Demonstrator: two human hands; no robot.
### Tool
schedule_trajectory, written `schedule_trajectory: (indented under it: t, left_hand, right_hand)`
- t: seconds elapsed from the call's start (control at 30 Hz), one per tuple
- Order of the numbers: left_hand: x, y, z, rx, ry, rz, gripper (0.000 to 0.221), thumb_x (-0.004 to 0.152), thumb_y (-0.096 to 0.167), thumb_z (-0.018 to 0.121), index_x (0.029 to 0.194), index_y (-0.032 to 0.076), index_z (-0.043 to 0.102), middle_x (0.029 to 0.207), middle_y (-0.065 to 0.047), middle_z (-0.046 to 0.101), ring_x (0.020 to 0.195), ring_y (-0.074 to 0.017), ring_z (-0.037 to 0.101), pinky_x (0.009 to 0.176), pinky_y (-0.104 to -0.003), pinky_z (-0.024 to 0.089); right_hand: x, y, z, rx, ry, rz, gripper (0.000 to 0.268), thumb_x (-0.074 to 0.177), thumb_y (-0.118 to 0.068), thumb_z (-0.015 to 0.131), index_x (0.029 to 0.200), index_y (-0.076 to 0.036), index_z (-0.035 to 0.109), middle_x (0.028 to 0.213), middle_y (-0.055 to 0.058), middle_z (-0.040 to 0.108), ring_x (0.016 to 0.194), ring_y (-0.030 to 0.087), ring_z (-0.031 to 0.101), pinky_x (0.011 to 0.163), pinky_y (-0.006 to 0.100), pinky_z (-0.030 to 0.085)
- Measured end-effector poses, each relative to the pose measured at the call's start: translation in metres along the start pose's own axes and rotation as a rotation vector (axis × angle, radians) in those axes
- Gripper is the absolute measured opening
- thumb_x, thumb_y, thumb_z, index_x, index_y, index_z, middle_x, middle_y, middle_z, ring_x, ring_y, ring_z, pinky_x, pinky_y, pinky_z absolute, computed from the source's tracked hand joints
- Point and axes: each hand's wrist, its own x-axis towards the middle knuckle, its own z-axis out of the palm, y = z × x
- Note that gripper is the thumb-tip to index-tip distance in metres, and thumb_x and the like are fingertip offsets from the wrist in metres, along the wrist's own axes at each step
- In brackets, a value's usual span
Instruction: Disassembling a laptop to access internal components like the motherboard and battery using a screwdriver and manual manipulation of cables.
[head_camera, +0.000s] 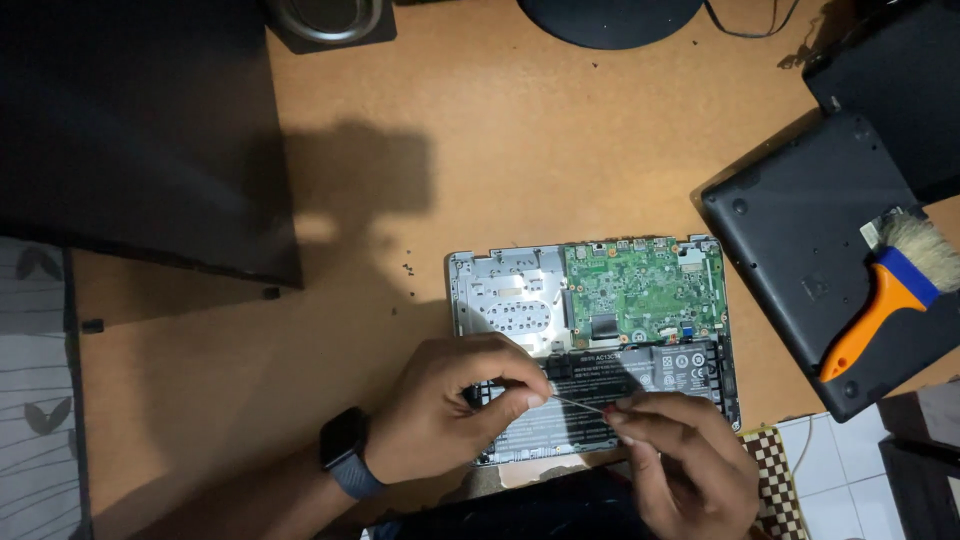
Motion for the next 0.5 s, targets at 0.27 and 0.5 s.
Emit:
schedule_trajectory:
  t: [0.27, 0.5]
  left_hand:
    - [0.000, 0.001, -0.001, -0.018, -0.027, 0.029, 0.005, 0.099, 0.012, 0.067, 0.098, 0.011, 0.072, 0.093, -0.003, 0.077, 0.085, -0.0177, 0.076, 0.078, -0.030, 0.061]
    - [-0.007, -0.003, 0.000, 0.040, -0.107, 0.118, 0.014, 0.106, 0.011, 0.053, 0.109, 0.006, 0.066, 0.099, -0.009, 0.071, 0.087, -0.0248, 0.070, 0.075, -0.035, 0.055]
  right_hand:
    - [0.001, -0.007, -0.007, -0.062, -0.075, 0.032, 0.014, 0.092, -0.004, 0.064, 0.100, -0.007, 0.075, 0.102, 0.011, 0.074, 0.091, 0.018, 0.078, 0.086, 0.027, 0.061]
    - [0.004, -0.008, -0.001, -0.119, -0.070, 0.084, 0.014, 0.091, -0.014, 0.066, 0.100, -0.006, 0.074, 0.095, 0.009, 0.076, 0.086, 0.018, 0.076, 0.083, 0.028, 0.059]
